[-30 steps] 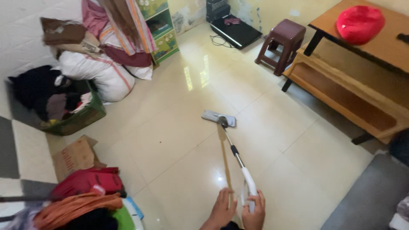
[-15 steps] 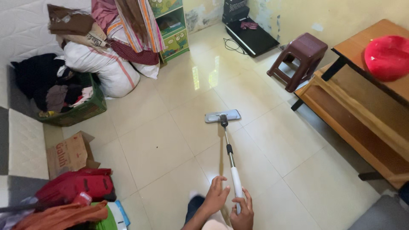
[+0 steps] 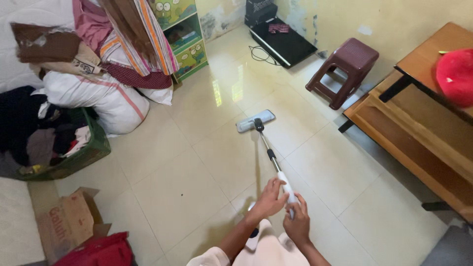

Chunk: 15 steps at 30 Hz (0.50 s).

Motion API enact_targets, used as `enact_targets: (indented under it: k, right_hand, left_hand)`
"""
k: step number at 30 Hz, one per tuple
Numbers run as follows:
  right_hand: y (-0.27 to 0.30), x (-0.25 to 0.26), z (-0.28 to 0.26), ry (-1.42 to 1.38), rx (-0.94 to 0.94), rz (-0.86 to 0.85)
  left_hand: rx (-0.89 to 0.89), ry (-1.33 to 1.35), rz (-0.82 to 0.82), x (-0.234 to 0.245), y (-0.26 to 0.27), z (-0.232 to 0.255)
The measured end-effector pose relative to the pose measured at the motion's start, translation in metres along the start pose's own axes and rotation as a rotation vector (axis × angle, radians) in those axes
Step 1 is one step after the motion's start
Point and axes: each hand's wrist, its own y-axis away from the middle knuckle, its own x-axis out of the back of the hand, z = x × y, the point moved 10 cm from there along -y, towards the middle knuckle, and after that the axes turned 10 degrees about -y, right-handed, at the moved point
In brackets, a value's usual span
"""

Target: The person cleans the floor using a spray mop, moving it back and forth across the tiles throughout the room.

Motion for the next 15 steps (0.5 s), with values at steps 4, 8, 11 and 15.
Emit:
enact_targets:
  k: [4, 8, 11, 15]
  right_hand:
    - [-0.051, -0.029, -0.046, -0.059, 0.175, 0.017]
    - [-0.072, -0.036, -0.065, -0.054, 0.252, 0.074]
    - [-0.089, -0.062, -0.047, -0.083, 0.138, -0.062]
    - [-0.118, -0.082, -0.045, -0.057, 0.204, -0.041]
  left_hand:
    - [0.073, -0.037, -0.007, 0.036, -0.049, -0.035]
    - [0.109, -0.022, -0.034, 0.051, -0.074, -0.063]
    - [0.093, -0.037, 0.001, 0.051, -0.091, -0.082]
    - [0.154, 0.005, 0.082, 0.054, -0.115, -0.100]
